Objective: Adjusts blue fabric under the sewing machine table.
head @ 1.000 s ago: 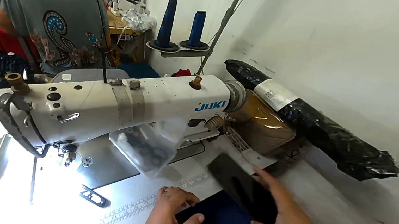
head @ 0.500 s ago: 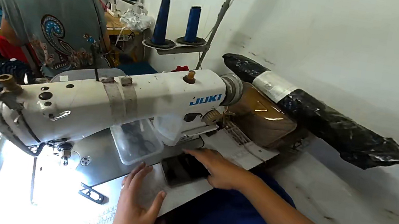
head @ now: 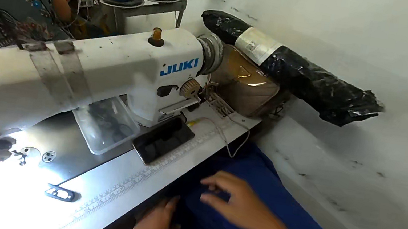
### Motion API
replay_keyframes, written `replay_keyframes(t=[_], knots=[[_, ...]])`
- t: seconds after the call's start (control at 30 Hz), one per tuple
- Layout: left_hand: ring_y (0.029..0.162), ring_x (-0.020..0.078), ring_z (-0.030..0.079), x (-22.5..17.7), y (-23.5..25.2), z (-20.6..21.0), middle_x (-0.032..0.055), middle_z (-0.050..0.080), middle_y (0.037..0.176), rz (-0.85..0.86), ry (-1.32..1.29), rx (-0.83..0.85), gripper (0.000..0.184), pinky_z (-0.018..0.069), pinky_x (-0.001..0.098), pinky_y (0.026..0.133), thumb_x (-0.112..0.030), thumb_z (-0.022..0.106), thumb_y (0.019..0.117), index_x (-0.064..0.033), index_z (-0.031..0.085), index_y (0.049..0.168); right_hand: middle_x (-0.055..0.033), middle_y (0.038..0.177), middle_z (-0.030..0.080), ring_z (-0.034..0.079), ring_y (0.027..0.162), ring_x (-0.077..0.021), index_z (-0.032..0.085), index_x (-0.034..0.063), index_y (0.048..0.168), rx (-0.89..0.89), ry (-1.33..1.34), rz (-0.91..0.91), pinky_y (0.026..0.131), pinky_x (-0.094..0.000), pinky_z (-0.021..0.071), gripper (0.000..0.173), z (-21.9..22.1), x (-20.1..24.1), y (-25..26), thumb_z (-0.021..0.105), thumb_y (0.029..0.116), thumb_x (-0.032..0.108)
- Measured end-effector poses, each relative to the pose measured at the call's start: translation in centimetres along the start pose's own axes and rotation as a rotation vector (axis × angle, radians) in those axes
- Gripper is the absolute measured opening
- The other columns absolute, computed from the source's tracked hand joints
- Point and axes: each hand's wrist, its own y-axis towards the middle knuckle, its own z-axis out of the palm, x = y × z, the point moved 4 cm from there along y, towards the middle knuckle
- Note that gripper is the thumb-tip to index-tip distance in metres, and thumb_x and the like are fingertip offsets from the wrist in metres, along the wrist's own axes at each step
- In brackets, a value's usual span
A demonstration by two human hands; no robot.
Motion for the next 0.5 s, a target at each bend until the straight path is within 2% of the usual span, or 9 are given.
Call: replay_keyframes(t=[0.07,0.1,0.13,0.2,0.27,0.33,0.4,0.47,0.5], knots=[[0.142,0.0298,0.049,1.0,1.7,0.9,0.0213,0.044,0.157,-0.040,-0.171,-0.016,0.069,0.0382,0.0436,0.120,-0.022,0.060,0.1022,-0.0020,0.028,0.160,-0.0196,0.116,0.067,0.067,0.103,-0.0332,0.064,0.0071,0.136,0.031,-0.027,0.035,0.091,-0.0500,0.0568,0.059,4.7,-1.4,-3.0,0.073,0.0908,0.045],[0.141,0.0279,0.050,1.3,2.4,1.1,0.0213,0.044,0.156,-0.057,-0.264,-0.038,0.067,0.0398,0.0408,0.118,-0.022,0.058,0.1037,-0.0012,0.027,0.160,-0.0201,0.118,0.067,0.066,0.106,-0.0359,0.062,0.0088,0.139,-0.013,-0.083,0.035,0.093,-0.0531,0.0552,0.062,7.1,-2.2,-4.3,0.074,0.0898,0.044],[0.136,0.0269,0.055,1.3,2.9,1.1,0.0210,0.047,0.154,-0.092,-0.357,-0.063,0.065,0.0447,0.0394,0.114,-0.021,0.056,0.1050,-0.0014,0.028,0.160,-0.0201,0.117,0.068,0.066,0.109,-0.0387,0.062,0.0094,0.139,-0.079,-0.156,0.027,0.096,-0.0563,0.0532,0.060,9.2,-2.8,-5.4,0.073,0.0900,0.041],[0.121,0.0257,0.063,1.2,3.7,1.0,0.0194,0.054,0.145,-0.187,-0.506,-0.105,0.060,0.0525,0.0392,0.102,-0.022,0.055,0.1060,-0.0027,0.032,0.158,-0.0149,0.106,0.070,0.067,0.099,-0.0373,0.068,0.0131,0.132,-0.249,-0.322,-0.032,0.087,-0.0558,0.0548,0.048,11.5,-3.0,-6.3,0.069,0.0892,0.035],[0.116,0.0234,0.064,1.3,4.0,0.8,0.0173,0.059,0.137,-0.249,-0.588,-0.125,0.057,0.0534,0.0388,0.098,-0.024,0.056,0.1054,-0.0027,0.038,0.155,-0.0120,0.099,0.071,0.068,0.092,-0.0353,0.071,0.0131,0.127,-0.324,-0.316,-0.027,0.082,-0.0554,0.0551,0.039,11.6,-2.7,-5.9,0.064,0.0906,0.027],[0.115,0.0227,0.064,1.2,4.0,0.9,0.0174,0.062,0.133,-0.299,-0.684,-0.116,0.053,0.0526,0.0385,0.098,-0.022,0.057,0.1053,-0.0014,0.043,0.151,-0.0134,0.099,0.073,0.070,0.094,-0.0352,0.074,0.0084,0.119,-0.321,-0.189,0.044,0.087,-0.0554,0.0561,0.031,10.7,-2.7,-5.3,0.062,0.0932,0.021],[0.108,0.0208,0.066,1.0,4.0,0.9,0.0162,0.064,0.129,-0.317,-0.776,-0.117,0.044,0.0540,0.0368,0.093,-0.020,0.059,0.1046,-0.0011,0.052,0.144,-0.0127,0.094,0.072,0.070,0.089,-0.0264,0.077,0.0047,0.106,-0.317,-0.040,0.122,0.083,-0.0429,0.0591,0.024,9.3,-2.9,-4.6,0.062,0.0952,0.020],[0.102,0.0182,0.066,0.9,4.1,1.2,0.0125,0.066,0.121,-0.311,-0.842,-0.131,0.032,0.0544,0.0347,0.089,-0.019,0.059,0.1046,-0.0034,0.060,0.133,-0.0097,0.092,0.070,0.066,0.079,-0.0123,0.075,0.0010,0.101,-0.338,0.169,0.207,0.073,-0.0265,0.0572,0.023,7.9,-3.3,-4.3,0.062,0.0956,0.019],[0.104,0.0190,0.066,1.0,4.1,1.3,0.0125,0.066,0.122,-0.298,-0.839,-0.139,0.031,0.0546,0.0356,0.090,-0.019,0.057,0.1053,-0.0042,0.061,0.132,-0.0077,0.091,0.070,0.065,0.077,-0.0075,0.073,-0.0002,0.101,-0.370,0.254,0.245,0.071,-0.0226,0.0563,0.022,7.1,-3.5,-4.2,0.062,0.0954,0.017]])
